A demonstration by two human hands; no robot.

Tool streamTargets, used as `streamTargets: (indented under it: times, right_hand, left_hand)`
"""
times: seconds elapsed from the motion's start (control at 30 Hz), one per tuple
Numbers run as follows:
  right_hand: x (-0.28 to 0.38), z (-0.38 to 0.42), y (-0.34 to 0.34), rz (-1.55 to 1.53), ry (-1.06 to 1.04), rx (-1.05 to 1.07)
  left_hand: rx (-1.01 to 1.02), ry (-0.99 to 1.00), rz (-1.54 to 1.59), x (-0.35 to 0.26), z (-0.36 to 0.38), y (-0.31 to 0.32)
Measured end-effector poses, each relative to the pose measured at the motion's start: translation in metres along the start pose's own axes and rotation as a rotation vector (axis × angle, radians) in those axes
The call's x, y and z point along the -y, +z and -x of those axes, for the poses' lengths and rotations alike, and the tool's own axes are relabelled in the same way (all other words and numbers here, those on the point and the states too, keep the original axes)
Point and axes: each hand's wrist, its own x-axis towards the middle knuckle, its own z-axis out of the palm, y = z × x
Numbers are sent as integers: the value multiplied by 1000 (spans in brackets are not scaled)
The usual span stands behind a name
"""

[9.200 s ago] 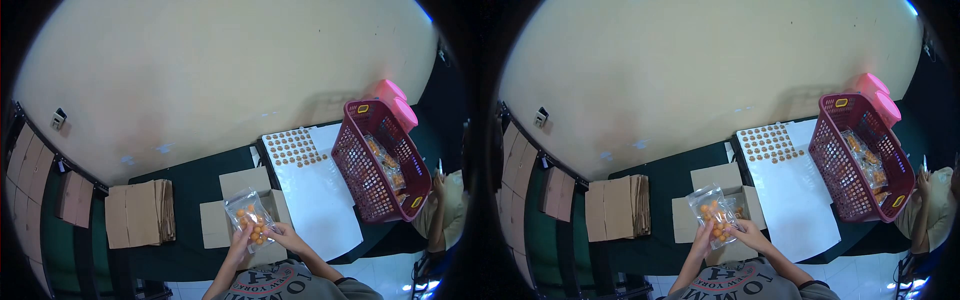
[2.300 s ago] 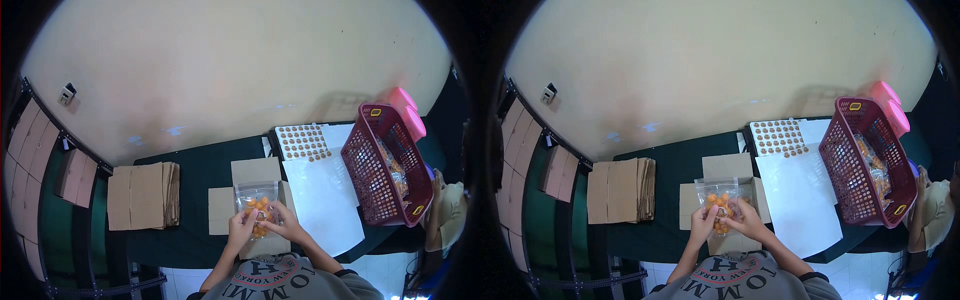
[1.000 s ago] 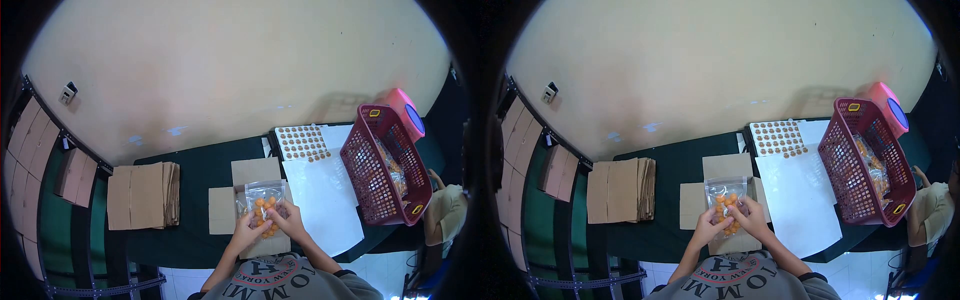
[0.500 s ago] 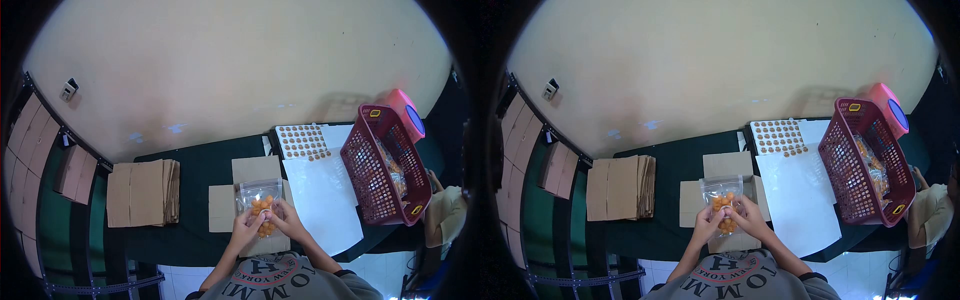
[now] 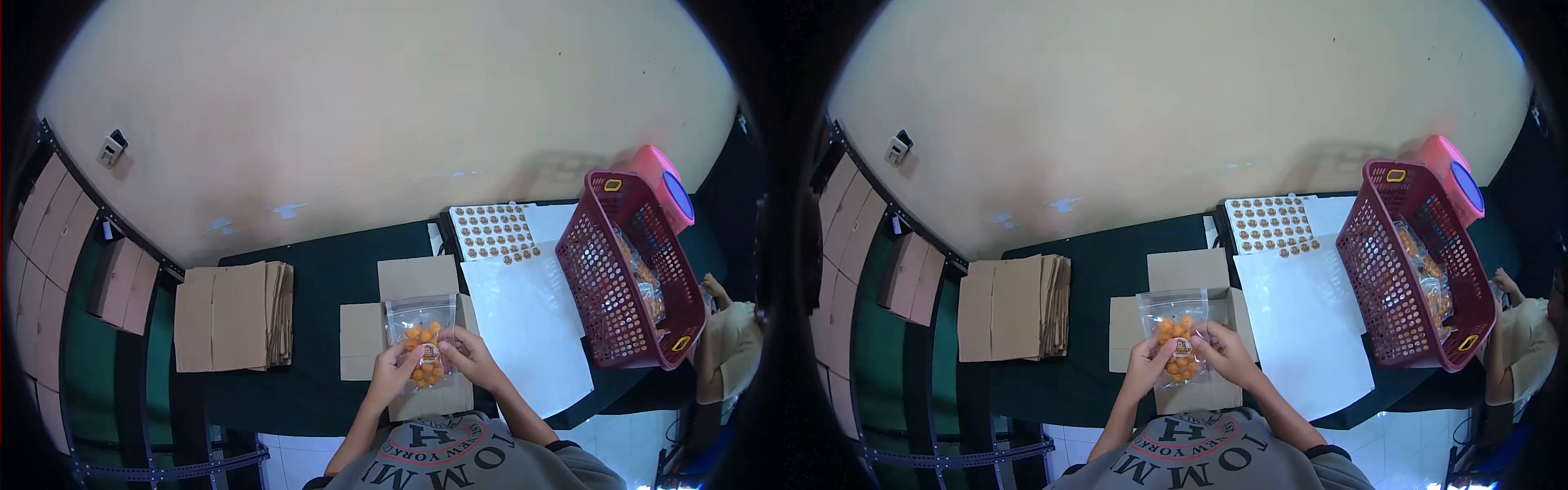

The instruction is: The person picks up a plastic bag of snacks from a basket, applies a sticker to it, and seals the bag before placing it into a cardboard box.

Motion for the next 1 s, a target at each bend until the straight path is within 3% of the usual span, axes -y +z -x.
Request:
streamTargets:
  times: [0.07,0.17,0.3,0.4,0.47,0.53,0.7,0.8,0.87,0.9,1.0]
  right_hand:
    - [-2,0,2,293,-134,-22]
    - [5,1,8,474,-174,-57]
    - [-3,-3,3,359,-139,-13]
    - [-11,-5,-3,469,-255,-34]
    - [-26,-5,-9,159,-70,35]
    - [-25,-2,-8,222,-94,1]
    - [-32,1,-8,241,-83,26]
    - [-8,-2,-7,421,-114,-11]
    - [3,-10,-6,580,-426,-231]
    - [13,-10,-6,645,-437,-261]
    - [20,-11,-3,736,-464,-141]
  left_hand:
    - [-6,12,-25,-4,0,-1]
    - [-1,-10,-137,-6,0,-2]
    - [30,-76,-44,0,-2,-4]
    - [35,-85,14,1,-4,-3]
    - [29,-56,22,0,-7,-3]
    - [-69,128,-67,-4,-11,-5]
    - [-248,109,94,-14,-16,-9]
    - [-293,246,-57,-14,-16,-9]
    - [-263,319,-224,-10,-16,-9]
    - [-232,390,-391,-10,-15,-9]
    - [-159,438,-507,-16,-12,1]
